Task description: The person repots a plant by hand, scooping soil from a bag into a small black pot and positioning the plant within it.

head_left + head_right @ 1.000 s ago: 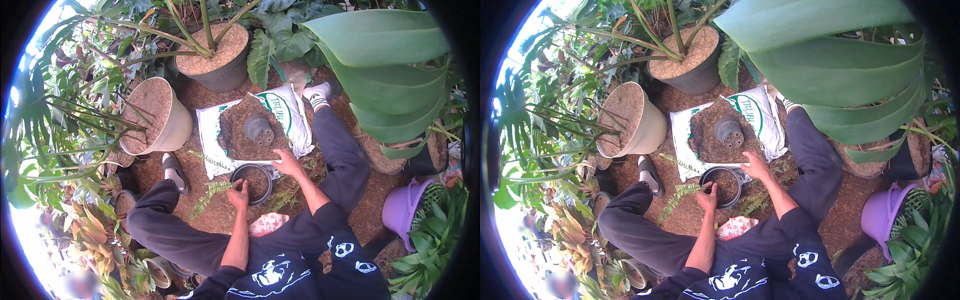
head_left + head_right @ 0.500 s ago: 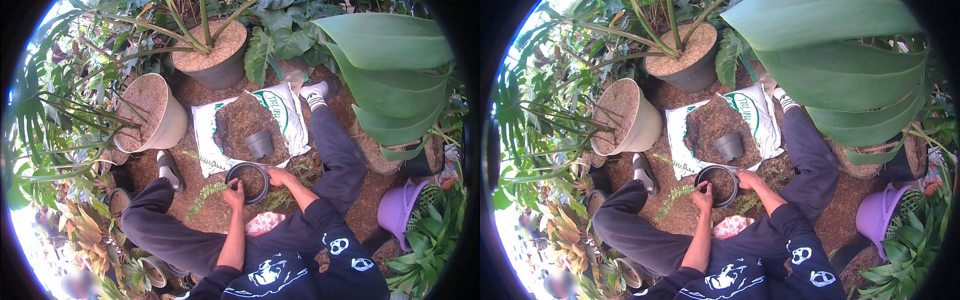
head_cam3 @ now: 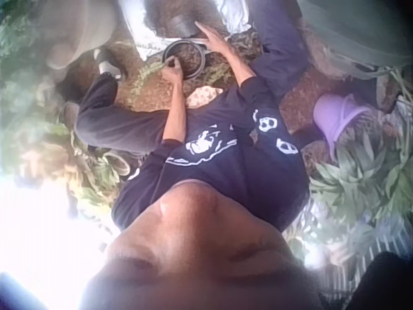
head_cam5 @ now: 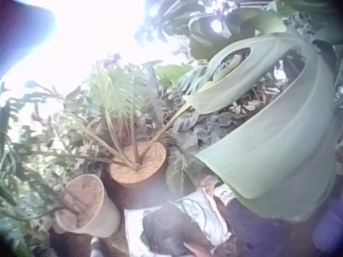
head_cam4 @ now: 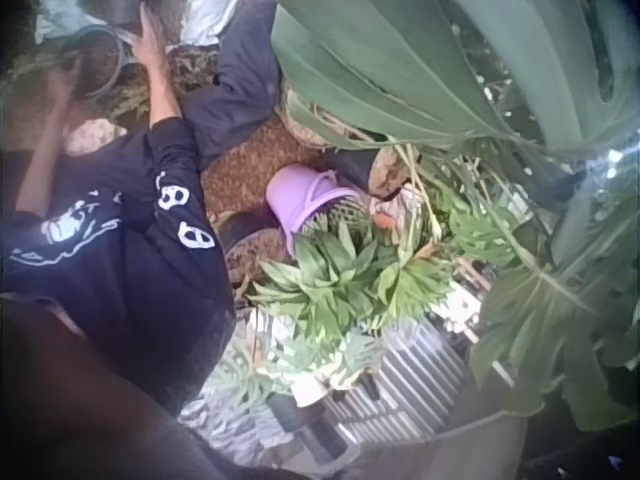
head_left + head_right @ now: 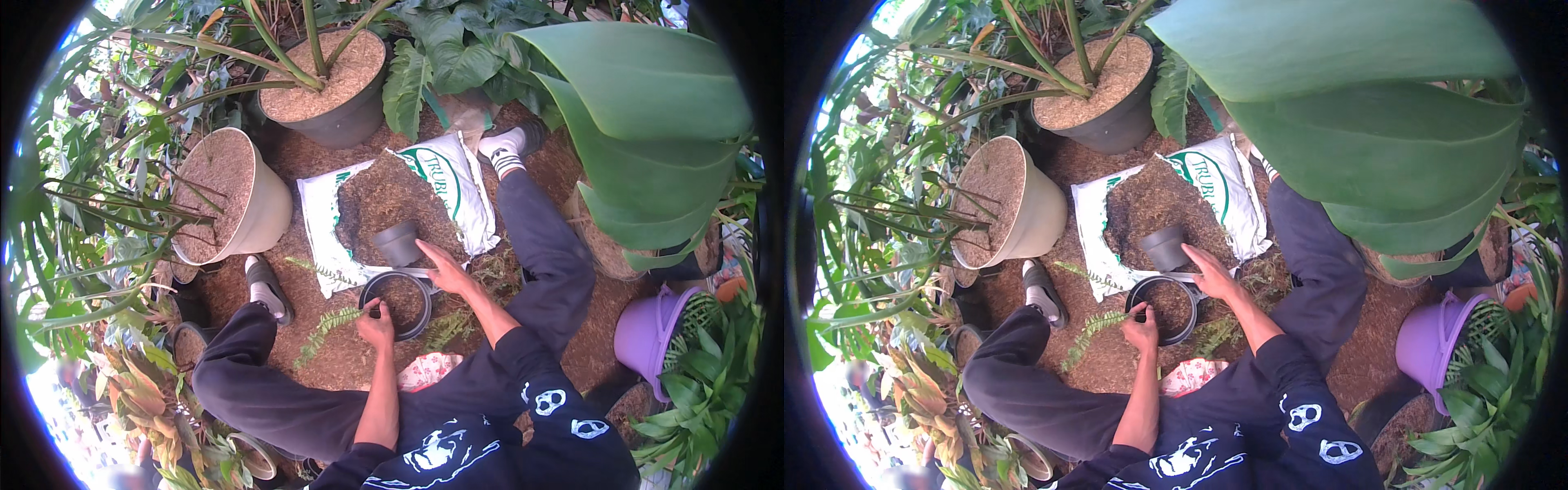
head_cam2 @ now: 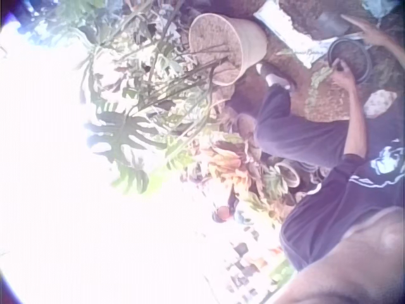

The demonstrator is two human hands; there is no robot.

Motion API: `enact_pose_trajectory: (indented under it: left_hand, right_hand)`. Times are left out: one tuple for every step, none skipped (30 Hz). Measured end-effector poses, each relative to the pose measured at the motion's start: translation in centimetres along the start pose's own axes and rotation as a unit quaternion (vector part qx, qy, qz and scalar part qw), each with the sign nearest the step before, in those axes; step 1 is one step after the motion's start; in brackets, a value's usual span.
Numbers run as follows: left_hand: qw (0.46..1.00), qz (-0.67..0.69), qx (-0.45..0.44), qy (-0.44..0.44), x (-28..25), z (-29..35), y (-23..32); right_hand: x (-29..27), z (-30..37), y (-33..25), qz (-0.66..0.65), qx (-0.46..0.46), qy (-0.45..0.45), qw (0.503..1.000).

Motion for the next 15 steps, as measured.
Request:
enact_pose_trajectory:
  left_hand:
    - [1.000,0.004,-0.011,-0.007,0.2,0.0,-0.4]
    - [1.000,0.007,-0.022,-0.014,0.3,-0.1,-0.7]
    - [0.999,0.011,-0.034,-0.021,0.5,-0.1,-0.7]
    - [0.999,0.005,-0.030,-0.018,0.4,-0.1,-0.3]
    - [1.000,0.000,-0.025,-0.015,0.3,-0.1,0.0]
    - [1.000,-0.009,-0.022,-0.009,-0.1,-0.2,0.1]
    - [1.000,-0.020,0.001,0.009,-0.3,-0.2,-0.2]
    - [0.999,-0.031,0.025,0.028,-0.3,-0.1,-0.8]
    - [0.997,-0.035,0.054,0.042,0.2,0.0,-0.4]
    - [0.998,-0.040,0.038,0.031,0.2,-0.2,0.1]
    - [0.999,-0.045,0.023,0.020,0.0,-0.2,0.6]
    - [0.999,-0.052,0.006,0.013,-0.2,-0.3,0.8]
    - [0.998,-0.054,0.012,0.016,-0.1,-0.4,0.7]
    - [0.998,-0.057,0.018,0.020,-0.2,-0.4,0.7]
    - [0.998,-0.058,0.025,0.021,-0.4,-0.5,1.1]
  right_hand:
    - [0.3,-0.2,-0.8,-0.026,-0.012,-0.002,1.000]
    - [0.1,-0.4,-0.6,-0.031,0.021,0.017,0.999]
    - [-0.3,-0.4,-0.3,-0.036,0.054,0.037,0.997]
    - [-0.8,-0.5,0.3,-0.040,0.087,0.056,0.994]
    - [-1.1,-0.6,2.8,-0.019,0.135,0.090,0.986]
    - [-1.7,-0.2,4.1,0.002,0.213,0.114,0.970]
    - [-2.4,0.4,5.2,0.024,0.288,0.136,0.948]
    - [-3.0,1.3,6.2,0.046,0.361,0.157,0.918]
    - [-2.7,1.8,9.5,0.009,0.382,0.187,0.905]
    - [-2.2,2.0,10.2,0.016,0.382,0.187,0.905]
    - [-1.7,2.3,10.8,0.022,0.381,0.186,0.905]
    - [-1.4,2.2,10.8,0.029,0.378,0.182,0.907]
    - [-1.1,2.1,11.1,0.022,0.387,0.168,0.906]
    - [-1.2,1.8,11.1,0.027,0.378,0.172,0.909]
    - [-1.4,1.8,11.4,0.032,0.371,0.177,0.911]
Point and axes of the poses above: each hand's wrist, its own z-axis away from the middle knuckle, its own x-axis out of the palm, y = z × x, the point moved 10 cm from there along -z, towards the middle knuckle, and after that the axes turned 13 degrees about x, right-handed, at the moved point
